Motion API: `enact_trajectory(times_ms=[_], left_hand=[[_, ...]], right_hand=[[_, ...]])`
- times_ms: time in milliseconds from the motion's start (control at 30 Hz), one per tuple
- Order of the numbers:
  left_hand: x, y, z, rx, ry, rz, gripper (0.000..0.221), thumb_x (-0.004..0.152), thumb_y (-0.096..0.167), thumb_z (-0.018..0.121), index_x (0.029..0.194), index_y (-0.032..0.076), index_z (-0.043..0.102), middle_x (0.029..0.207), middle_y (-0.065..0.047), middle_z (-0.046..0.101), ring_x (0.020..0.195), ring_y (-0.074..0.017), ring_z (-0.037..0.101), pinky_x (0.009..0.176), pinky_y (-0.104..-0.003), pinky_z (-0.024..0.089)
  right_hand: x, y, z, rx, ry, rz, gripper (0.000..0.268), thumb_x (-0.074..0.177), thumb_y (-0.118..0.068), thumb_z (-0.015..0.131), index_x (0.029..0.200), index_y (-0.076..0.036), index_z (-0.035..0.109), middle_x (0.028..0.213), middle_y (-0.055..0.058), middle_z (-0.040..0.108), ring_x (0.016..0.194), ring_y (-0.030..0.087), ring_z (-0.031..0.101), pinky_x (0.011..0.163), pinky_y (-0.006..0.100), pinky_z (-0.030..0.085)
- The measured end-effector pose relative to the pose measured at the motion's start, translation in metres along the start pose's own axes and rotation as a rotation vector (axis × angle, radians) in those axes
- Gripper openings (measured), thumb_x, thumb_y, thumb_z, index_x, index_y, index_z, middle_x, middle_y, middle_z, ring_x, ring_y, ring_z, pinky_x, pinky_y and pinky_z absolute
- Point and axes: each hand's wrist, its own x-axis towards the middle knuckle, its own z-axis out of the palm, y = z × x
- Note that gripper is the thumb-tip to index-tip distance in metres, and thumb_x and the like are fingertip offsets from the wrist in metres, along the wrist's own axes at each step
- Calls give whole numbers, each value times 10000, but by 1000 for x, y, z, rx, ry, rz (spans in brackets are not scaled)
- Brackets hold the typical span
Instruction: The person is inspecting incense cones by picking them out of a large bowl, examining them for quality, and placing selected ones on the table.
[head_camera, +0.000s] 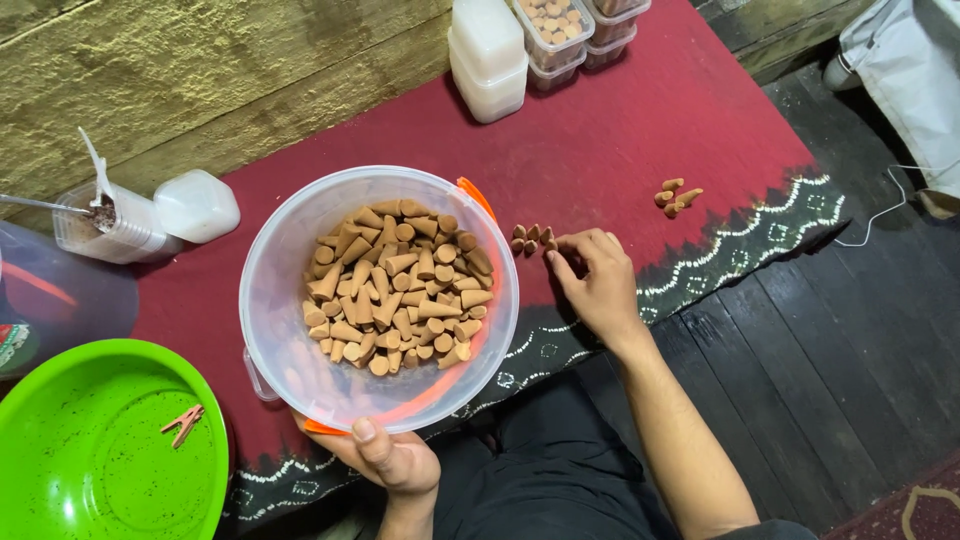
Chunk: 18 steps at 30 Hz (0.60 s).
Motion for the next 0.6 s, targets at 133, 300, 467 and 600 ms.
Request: enact_trajectory(times_ms=[133,300,467,600], left_hand=[[-8,-2,-5,44,41,-67,729,985,341,446,1574,3,182,1648,-242,219,1570,-401,251,1351,-510,227],[-9,-1,-5,6,28,-69,728,961,379,477,1517,7,190,1589,-304,231,1512,-449,287,1303,-572,279],[-15,-3,-10,15,29,-66,768,948,390,498,1527,-5,183,1592,-302,238,1515,-443,297,1298,-566,283],[-23,-7,-14,-20,19,-81,795,917,366,516,1516,-40,187,1577,-303,252,1487,-427,325,1278,-549,301]], right_hand=[[-2,1,6,-37,-23,18,111,946,-173,752,1032,-102,759,931,1,715,845,171,605,692,296,510],[-2,3,10,-81,16,-35,106,942,-191,774,1013,-113,786,949,7,745,854,197,618,741,326,497],[-6,5,4,-129,16,-82,100,960,-197,777,1022,-119,782,938,8,718,850,212,595,747,337,480],[-12,10,-4,-85,44,-87,148,950,-163,798,1059,-80,742,1007,45,747,890,230,644,827,354,487]])
